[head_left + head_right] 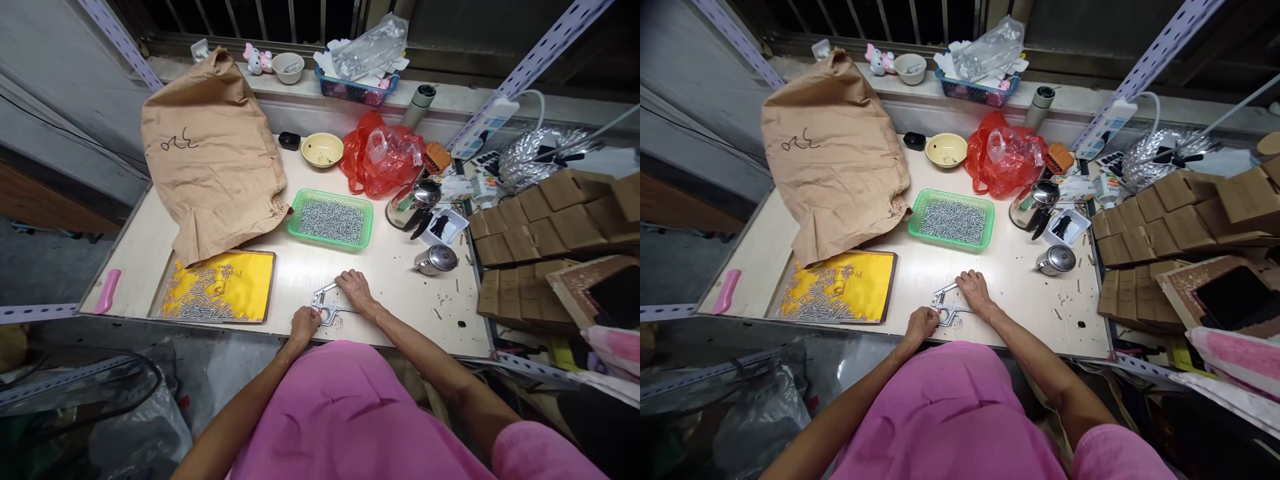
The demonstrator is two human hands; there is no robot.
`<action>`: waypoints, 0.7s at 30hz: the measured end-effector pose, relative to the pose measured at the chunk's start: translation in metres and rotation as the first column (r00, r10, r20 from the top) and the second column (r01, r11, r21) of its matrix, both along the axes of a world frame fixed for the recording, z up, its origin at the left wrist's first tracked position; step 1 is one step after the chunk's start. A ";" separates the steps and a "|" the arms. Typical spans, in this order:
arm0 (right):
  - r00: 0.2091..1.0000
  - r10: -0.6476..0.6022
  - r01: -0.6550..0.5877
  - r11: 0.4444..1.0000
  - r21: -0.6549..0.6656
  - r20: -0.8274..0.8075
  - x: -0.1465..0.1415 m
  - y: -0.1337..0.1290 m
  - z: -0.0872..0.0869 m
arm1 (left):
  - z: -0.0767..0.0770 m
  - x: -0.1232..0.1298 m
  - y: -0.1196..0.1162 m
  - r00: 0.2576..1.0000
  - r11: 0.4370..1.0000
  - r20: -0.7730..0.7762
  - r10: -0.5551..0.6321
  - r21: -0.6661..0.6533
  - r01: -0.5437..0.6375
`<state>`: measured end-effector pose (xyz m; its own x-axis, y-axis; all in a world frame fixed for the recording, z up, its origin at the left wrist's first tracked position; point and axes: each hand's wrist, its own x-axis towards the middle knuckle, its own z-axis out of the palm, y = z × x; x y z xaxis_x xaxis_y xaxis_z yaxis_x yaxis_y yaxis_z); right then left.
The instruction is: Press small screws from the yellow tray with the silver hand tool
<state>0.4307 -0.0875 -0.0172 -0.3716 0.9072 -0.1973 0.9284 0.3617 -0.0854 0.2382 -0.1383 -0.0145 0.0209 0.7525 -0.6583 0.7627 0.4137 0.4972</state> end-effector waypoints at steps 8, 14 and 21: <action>1.000 0.020 -0.020 1.000 0.004 -0.008 0.001 -0.008 0.002 | 0.004 0.000 -0.002 0.998 0.997 0.015 0.053 -0.057 -0.053; 0.996 -0.038 0.036 0.999 -0.024 -0.075 -0.002 -0.024 0.011 | 0.005 -0.005 -0.008 1.000 1.000 0.029 -0.002 -0.030 0.002; 0.968 0.004 -0.020 0.998 -0.062 -0.251 0.011 -0.051 0.012 | 0.010 -0.006 -0.009 0.994 0.998 -0.090 -0.063 -0.020 0.061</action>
